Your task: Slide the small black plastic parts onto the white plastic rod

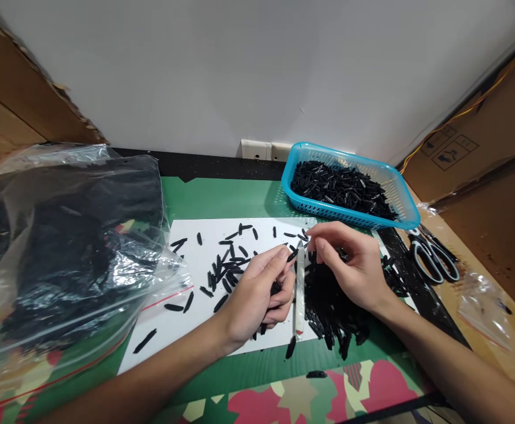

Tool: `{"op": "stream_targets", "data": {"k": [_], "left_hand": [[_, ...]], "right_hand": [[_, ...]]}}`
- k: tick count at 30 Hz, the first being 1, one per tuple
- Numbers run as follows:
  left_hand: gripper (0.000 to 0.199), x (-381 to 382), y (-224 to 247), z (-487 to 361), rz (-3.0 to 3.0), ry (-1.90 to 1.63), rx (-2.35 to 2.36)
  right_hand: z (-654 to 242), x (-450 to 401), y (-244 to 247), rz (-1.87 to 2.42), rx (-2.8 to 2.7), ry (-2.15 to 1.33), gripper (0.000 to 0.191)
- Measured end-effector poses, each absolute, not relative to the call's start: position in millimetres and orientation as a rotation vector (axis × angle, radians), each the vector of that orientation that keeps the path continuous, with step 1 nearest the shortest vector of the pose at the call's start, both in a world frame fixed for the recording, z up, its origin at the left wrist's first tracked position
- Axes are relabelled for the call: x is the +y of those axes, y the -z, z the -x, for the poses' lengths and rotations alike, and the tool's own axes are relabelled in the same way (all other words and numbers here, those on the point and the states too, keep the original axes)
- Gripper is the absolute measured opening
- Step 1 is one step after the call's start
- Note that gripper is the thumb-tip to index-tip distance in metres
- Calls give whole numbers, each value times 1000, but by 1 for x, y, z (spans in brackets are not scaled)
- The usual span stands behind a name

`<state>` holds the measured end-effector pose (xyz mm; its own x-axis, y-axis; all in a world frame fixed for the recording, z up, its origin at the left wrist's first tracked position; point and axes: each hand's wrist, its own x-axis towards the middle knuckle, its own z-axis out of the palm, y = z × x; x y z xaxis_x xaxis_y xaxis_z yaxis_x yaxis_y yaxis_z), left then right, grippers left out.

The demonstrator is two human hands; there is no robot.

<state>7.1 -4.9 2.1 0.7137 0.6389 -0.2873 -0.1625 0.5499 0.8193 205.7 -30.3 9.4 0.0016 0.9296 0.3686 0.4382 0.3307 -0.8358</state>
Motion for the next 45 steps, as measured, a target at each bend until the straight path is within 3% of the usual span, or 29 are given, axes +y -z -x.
{"op": "stream_targets", "data": {"k": [3, 7, 9, 16, 18, 21, 27, 32, 38, 45], "left_hand": [[41, -5, -2, -7, -859, -509, 614], [41, -5, -4, -7, -852, -499, 619], [40, -5, -5, -6, -853, -499, 614], [37, -4, -4, -3, -851, -478, 588], [38, -4, -4, -2, -858, -473, 599], [45, -5, -5, -3, -877, -479, 638], [63, -8, -5, -5, -903, -454, 628], [64, -10, -7, -4, -953, -428, 637], [62, -11, -9, -4, -1001, -411, 644], [50, -6, 1, -4, -895, -473, 621]], "right_hand": [[-207, -29, -11, 1123, -1803, -640, 28], [-204, -29, -12, 978, -1922, -568, 12], [-204, -29, -12, 1004, -1923, -442, 13], [-256, -8, -19, 1396, -1802, 506, 27], [-271, -1, -20, 1532, -1735, 613, 27], [-265, -2, -21, 1433, -1779, 392, 16], [-203, -27, -20, 972, -2119, -412, 9], [-193, -32, -19, 1014, -2106, -816, 3], [-195, -31, -30, 1080, -2008, -1069, 7], [-208, -29, -22, 1055, -1686, -950, 3]]}}
